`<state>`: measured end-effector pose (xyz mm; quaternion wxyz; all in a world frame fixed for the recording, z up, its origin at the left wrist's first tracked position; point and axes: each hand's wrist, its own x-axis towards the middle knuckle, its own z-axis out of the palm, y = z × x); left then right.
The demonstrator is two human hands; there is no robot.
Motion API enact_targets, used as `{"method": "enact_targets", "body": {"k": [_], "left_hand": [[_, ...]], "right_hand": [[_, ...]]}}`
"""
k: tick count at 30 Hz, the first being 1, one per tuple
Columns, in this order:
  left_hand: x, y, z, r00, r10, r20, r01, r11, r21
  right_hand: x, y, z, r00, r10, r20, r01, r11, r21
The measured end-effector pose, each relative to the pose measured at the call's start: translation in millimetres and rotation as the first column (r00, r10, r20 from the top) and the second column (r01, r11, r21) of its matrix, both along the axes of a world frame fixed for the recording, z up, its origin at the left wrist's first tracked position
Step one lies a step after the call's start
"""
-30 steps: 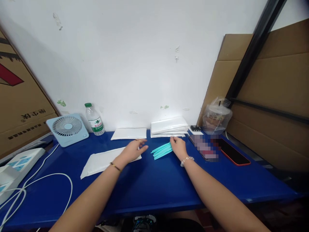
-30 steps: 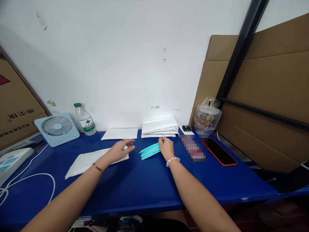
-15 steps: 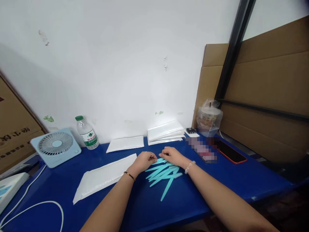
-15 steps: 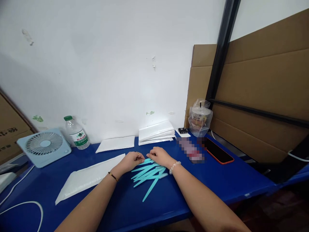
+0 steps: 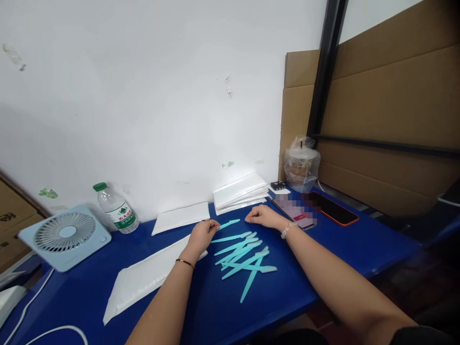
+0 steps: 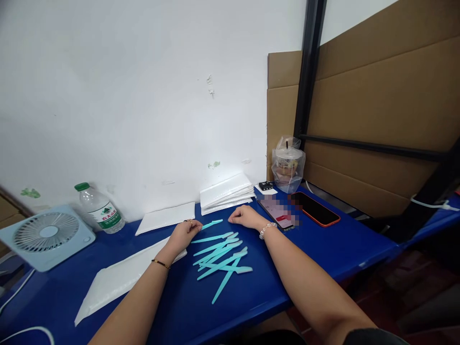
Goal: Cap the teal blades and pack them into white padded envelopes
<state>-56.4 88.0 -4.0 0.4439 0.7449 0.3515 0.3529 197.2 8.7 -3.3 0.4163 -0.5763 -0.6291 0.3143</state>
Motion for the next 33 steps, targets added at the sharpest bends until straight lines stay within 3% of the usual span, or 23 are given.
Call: {"method": "enact_targets", "body": {"k": [5, 8, 11, 16, 20, 25, 28, 30, 33], "left_hand": [[0, -2, -3.9, 0.999, -0.005, -0.053, 0.010, 0.996, 0.093], [1, -10, 0.2, 0.999, -0.041, -0.027, 0.043, 0.995, 0.087], [4, -17, 5.9, 0.981, -0.099, -0.166, 0.133, 0.969, 0.208], [9, -22, 12.1, 0.819, -0.030, -0.573, 0.242, 0.924, 0.297], [11, -24, 15.8, 0.745, 0.023, -0.666, 0.260, 0.910, 0.322], [6, -24, 20.6, 0.703, 0.070, -0.708, 0.310, 0.865, 0.393], [1, -20, 20.0, 0.700, 0.085, -0.709, 0.279, 0.881, 0.381], [-1, -18, 17.4, 0.737, 0.090, -0.670, 0.234, 0.896, 0.378], [0, -17, 11.3, 0.803, 0.080, -0.590, 0.204, 0.894, 0.399]], "right_hand": [[6, -3, 2.4, 0.970, -0.013, 0.242, -0.029, 0.985, 0.173], [-3, -7, 5.4, 0.923, 0.082, 0.376, -0.141, 0.981, 0.132], [-9, -9, 7.7, 0.890, 0.117, 0.440, -0.162, 0.985, 0.067], [-8, -9, 11.1, 0.865, 0.163, 0.475, -0.172, 0.985, -0.023], [-3, -6, 9.6, 0.884, 0.173, 0.434, -0.177, 0.984, -0.033], [9, -2, 4.9, 0.932, 0.174, 0.319, -0.152, 0.984, -0.092], [19, -4, 8.1, 0.934, 0.079, 0.348, -0.047, 0.994, -0.099], [22, -7, 13.3, 0.918, 0.029, 0.396, -0.008, 0.999, -0.054], [18, -13, 21.6, 0.896, 0.118, 0.427, -0.126, 0.992, -0.010]]}}
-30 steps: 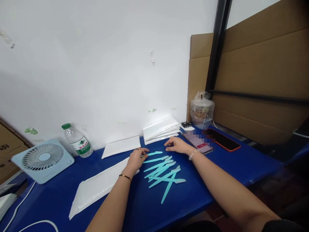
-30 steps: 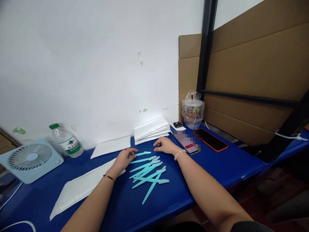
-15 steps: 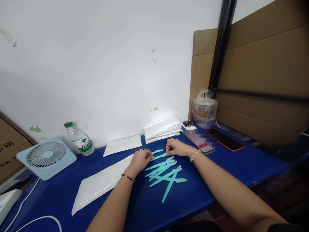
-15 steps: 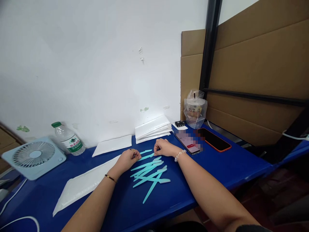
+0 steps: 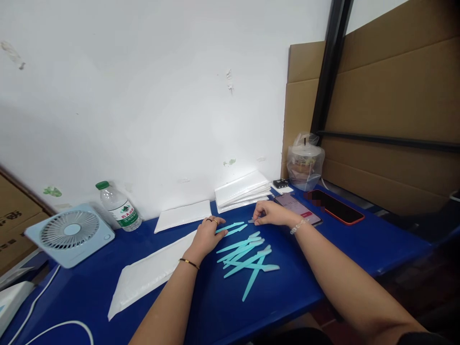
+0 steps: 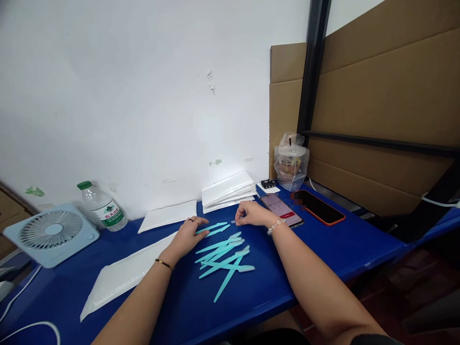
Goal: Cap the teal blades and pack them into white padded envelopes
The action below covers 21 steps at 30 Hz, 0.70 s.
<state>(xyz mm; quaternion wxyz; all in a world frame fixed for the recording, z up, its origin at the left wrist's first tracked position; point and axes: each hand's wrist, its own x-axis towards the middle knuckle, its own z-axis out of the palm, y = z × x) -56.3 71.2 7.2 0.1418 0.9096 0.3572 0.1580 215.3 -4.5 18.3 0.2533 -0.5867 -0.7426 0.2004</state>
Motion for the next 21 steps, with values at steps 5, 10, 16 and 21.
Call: {"method": "enact_targets", "body": {"k": [5, 10, 16, 21], "left_hand": [[6, -2, -8.0, 0.999, -0.036, -0.008, 0.035, 0.997, -0.072], [9, -7, -3.7, 0.998, -0.052, 0.038, 0.056, 0.991, -0.124], [10, -14, 6.7, 0.992, -0.119, 0.048, 0.123, 0.988, -0.095], [9, -12, 8.5, 0.997, -0.034, 0.064, 0.037, 0.998, -0.051]], "right_hand": [[-14, -3, 3.3, 0.980, 0.154, 0.127, -0.144, 0.986, -0.085], [-17, -1, -0.1, 0.983, 0.156, 0.097, -0.144, 0.983, -0.117], [-15, -1, -1.8, 0.989, 0.146, 0.024, -0.145, 0.989, -0.015], [-11, 1, -1.5, 0.999, 0.040, -0.034, -0.038, 0.999, 0.031]]}}
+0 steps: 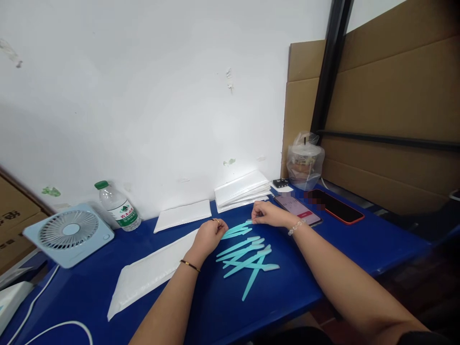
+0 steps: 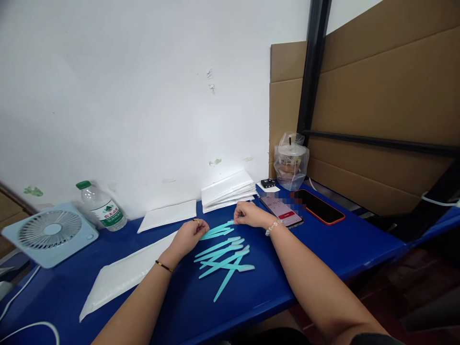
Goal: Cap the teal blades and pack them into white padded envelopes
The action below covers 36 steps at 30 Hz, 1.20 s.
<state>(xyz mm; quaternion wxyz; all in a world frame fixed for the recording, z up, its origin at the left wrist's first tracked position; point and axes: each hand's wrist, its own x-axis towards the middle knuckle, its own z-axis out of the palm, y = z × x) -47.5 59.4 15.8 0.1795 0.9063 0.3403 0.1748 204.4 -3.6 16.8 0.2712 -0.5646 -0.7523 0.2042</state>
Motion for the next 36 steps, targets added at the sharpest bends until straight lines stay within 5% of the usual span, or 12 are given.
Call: {"method": "enact_targets", "body": {"k": [6, 14, 17, 23, 30, 36], "left_hand": [[1, 0, 1.7, 1.000, -0.013, -0.001, 0.013, 1.000, 0.024], [-9, 9, -6.3, 0.999, -0.012, -0.045, 0.009, 0.997, -0.075], [-5, 6, -8.6, 0.998, -0.061, -0.025, 0.060, 0.998, -0.023], [-1, 6, -12.2, 0.995, -0.097, -0.029, 0.095, 0.993, -0.076], [1, -3, -0.9, 0.995, -0.083, 0.061, 0.088, 0.993, -0.084], [5, -7, 6.0, 0.998, -0.066, -0.015, 0.065, 0.996, -0.058]], "right_hand": [[0, 2, -2.5, 0.996, 0.025, -0.085, -0.024, 1.000, 0.021], [14, 8, -9.3, 0.976, -0.188, 0.110, 0.187, 0.982, 0.027], [8, 1, -2.1, 0.990, -0.121, 0.068, 0.118, 0.992, 0.044], [-9, -8, 4.8, 0.981, 0.178, 0.072, -0.164, 0.971, -0.172], [-11, -5, 0.6, 0.983, 0.158, 0.097, -0.147, 0.983, -0.108], [-14, -6, 4.5, 0.992, 0.088, 0.094, -0.091, 0.995, 0.027]]}}
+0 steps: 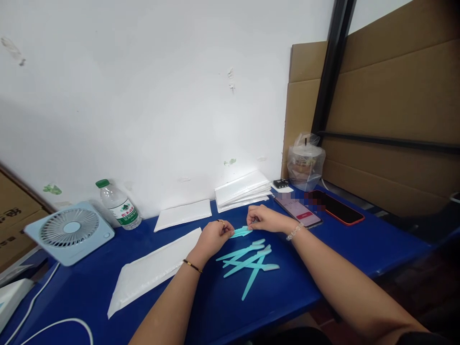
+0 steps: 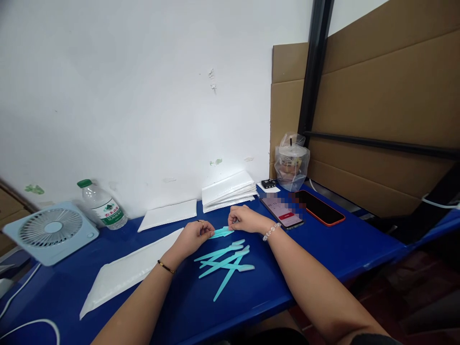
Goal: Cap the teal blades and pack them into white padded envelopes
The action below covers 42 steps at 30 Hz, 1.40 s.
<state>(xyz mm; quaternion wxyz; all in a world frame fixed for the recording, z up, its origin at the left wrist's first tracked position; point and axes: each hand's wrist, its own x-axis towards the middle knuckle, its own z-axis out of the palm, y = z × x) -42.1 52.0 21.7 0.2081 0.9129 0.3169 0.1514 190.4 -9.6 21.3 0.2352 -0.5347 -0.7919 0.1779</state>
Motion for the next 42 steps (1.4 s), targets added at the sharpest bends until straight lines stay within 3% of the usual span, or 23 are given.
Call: {"method": "enact_targets", "body": {"k": [4, 8, 12, 15, 18, 21, 24, 28, 31, 37, 39, 42], "left_hand": [[-6, 9, -4.8, 0.997, 0.065, -0.035, -0.066, 0.998, -0.017], [-12, 15, -11.1, 0.999, 0.043, -0.022, -0.044, 0.999, -0.026], [-10, 12, -15.7, 1.000, -0.030, 0.004, 0.030, 0.999, 0.014], [-7, 9, -17.4, 0.999, -0.041, -0.016, 0.041, 0.999, -0.014], [-5, 9, -17.2, 0.999, -0.023, -0.025, 0.022, 0.999, -0.028], [-5, 8, -13.8, 1.000, 0.000, 0.022, 0.001, 1.000, -0.030], [-5, 5, -7.3, 0.995, -0.006, 0.099, 0.009, 0.999, -0.033], [-2, 0, -0.8, 0.998, -0.045, 0.032, 0.046, 0.998, -0.035], [-3, 2, -1.0, 1.000, -0.010, 0.016, 0.010, 1.000, 0.011], [-10, 12, -10.0, 0.999, 0.040, -0.024, -0.041, 0.998, -0.045], [-9, 12, -13.9, 1.000, 0.026, 0.009, -0.026, 1.000, -0.007], [-6, 10, -19.5, 1.000, -0.012, 0.014, 0.012, 1.000, 0.002]], "right_hand": [[9, 4, -3.3, 0.993, -0.117, 0.024, 0.116, 0.993, 0.024], [16, 5, -2.9, 0.983, -0.185, 0.004, 0.185, 0.983, 0.013], [12, -2, 3.8, 0.999, -0.024, -0.047, 0.018, 0.993, -0.121], [5, -7, 7.2, 0.987, 0.158, 0.005, -0.151, 0.953, -0.262], [1, -8, 6.3, 0.983, 0.181, 0.039, -0.161, 0.940, -0.301], [0, -6, 2.6, 0.990, 0.134, 0.032, -0.120, 0.952, -0.282], [-2, -3, -0.4, 0.997, 0.072, 0.009, -0.069, 0.983, -0.169], [-4, -2, -0.4, 0.999, 0.011, -0.033, -0.011, 1.000, -0.012], [0, -1, 0.1, 0.999, -0.050, -0.020, 0.050, 0.999, 0.000], [9, 0, 1.6, 0.982, -0.187, 0.022, 0.187, 0.982, -0.005], [7, -3, 5.1, 0.992, -0.125, -0.022, 0.124, 0.992, -0.013], [-3, -11, 12.4, 0.996, 0.069, -0.050, -0.074, 0.990, -0.120]]}}
